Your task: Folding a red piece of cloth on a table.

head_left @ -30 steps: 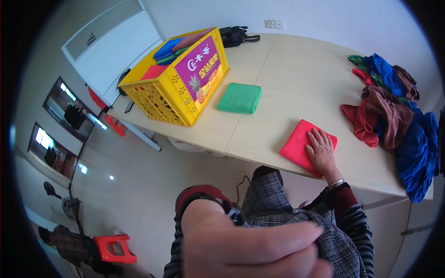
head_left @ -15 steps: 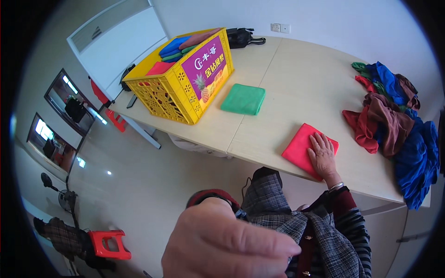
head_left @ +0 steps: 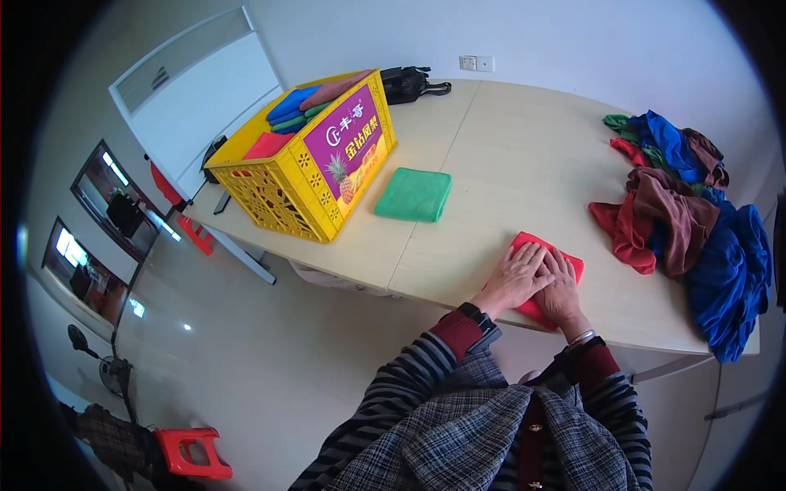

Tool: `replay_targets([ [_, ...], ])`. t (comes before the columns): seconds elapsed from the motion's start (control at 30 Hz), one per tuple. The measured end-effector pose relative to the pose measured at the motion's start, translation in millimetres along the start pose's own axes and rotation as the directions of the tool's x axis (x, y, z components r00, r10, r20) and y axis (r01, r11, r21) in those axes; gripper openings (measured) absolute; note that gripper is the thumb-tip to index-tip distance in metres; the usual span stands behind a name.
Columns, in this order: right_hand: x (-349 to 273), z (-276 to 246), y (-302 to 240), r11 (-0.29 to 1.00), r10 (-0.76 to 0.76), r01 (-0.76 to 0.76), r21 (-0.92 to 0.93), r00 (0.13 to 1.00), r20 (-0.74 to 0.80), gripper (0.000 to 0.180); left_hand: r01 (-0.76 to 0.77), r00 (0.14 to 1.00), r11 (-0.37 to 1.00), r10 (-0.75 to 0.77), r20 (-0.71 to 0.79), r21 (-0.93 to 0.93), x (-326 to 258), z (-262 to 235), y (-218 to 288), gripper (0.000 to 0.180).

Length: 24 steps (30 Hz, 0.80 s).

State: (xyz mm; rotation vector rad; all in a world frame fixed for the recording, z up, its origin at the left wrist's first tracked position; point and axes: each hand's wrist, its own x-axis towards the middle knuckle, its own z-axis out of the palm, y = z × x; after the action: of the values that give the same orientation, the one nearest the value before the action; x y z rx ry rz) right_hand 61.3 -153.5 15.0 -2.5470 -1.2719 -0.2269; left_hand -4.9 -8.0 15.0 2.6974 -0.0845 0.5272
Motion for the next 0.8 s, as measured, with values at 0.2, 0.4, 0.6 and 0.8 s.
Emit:
replay_targets([
  [0.2,3.2,3.2,1.6,0.999,0.033,-0.033,0.006,0.999,-0.026,0.061,0.028,0.999,0.999,-0.029,0.021,0.027,4.0,3.1,-4.5,0.078],
  [0.4,2.3,0.7,-0.8,0.994,0.111,-0.112,-0.015,0.993,-0.04,0.063,0.072,0.997,0.995,-0.074,0.029,0.07,7.1,1.9,-10.5,0.078],
  [0.6,-7.3,-1.7,16.8,0.95,0.313,-0.312,0.034,0.949,-0.028,0.068,0.113,0.987,0.989,-0.124,0.104,0.099,7.4,0.1,-7.6,0.08],
  [0.8,-23.5,3.3,36.8,0.929,0.369,-0.364,0.074,0.927,-0.064,0.069,0.184,0.981,0.979,-0.188,0.045,0.087,8.2,2.6,-3.3,0.081],
])
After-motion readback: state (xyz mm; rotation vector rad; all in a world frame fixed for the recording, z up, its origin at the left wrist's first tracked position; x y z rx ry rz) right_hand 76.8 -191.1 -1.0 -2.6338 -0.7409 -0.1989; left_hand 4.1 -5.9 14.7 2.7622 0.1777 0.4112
